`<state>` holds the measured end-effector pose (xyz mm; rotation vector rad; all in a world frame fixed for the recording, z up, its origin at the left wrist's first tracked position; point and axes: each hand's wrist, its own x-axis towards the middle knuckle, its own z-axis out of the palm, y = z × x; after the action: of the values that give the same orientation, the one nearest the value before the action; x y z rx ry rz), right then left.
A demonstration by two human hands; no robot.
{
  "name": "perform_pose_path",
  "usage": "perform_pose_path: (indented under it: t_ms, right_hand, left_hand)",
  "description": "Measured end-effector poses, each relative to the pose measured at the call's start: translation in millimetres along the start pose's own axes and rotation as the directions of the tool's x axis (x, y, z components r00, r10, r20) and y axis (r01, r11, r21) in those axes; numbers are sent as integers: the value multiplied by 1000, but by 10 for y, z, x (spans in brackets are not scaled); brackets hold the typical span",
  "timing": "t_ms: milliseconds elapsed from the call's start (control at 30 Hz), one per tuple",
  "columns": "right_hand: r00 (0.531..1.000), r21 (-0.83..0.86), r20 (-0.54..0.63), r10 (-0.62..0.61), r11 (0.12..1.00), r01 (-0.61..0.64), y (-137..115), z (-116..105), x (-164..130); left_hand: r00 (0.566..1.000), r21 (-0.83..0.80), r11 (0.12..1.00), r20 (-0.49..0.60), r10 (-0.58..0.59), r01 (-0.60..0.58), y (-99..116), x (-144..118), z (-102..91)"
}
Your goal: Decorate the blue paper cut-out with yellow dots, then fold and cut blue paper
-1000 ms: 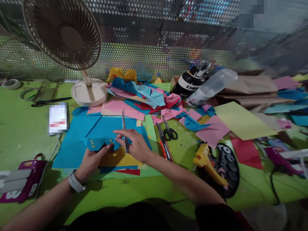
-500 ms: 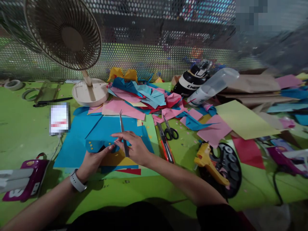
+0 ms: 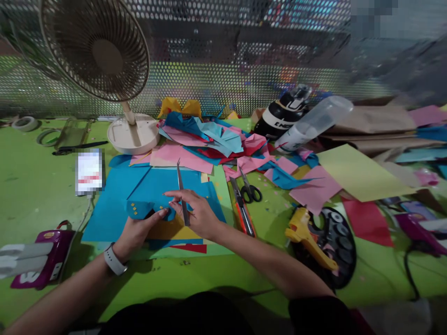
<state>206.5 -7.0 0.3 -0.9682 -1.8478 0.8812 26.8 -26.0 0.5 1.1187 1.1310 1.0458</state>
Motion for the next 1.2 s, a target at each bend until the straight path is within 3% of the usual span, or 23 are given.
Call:
perform_pose_path:
  t_ms: [200, 433, 733, 867, 1033, 1200]
  right_hand:
    - [999, 14, -28, 27, 1000, -26, -2, -6, 5]
    - [999, -35, -7, -45, 998, 45, -28, 9, 3]
    - [1000, -14, 0, -31, 999, 31, -27, 21, -3]
    - [1000, 5, -28, 9, 1000, -9, -35, -34, 33]
    - [999, -21, -26, 26, 999, -27, -16, -126, 92]
    - [998, -34, 4, 68, 997, -68, -13, -147, 110]
  left_hand:
    - [997, -50, 999, 77, 21, -17, 20, -3, 8]
    - [1000, 11, 1000, 19, -21, 21, -68, -7, -32]
    - [999, 22, 999, 48, -23, 22, -58, 0, -41]
    - [999, -48, 998, 42, 29, -27, -41, 15, -14]
    - [987, -111, 984, 93, -128, 138, -58, 11, -11]
    - [986, -147, 976, 80, -148, 159, -109, 9, -15]
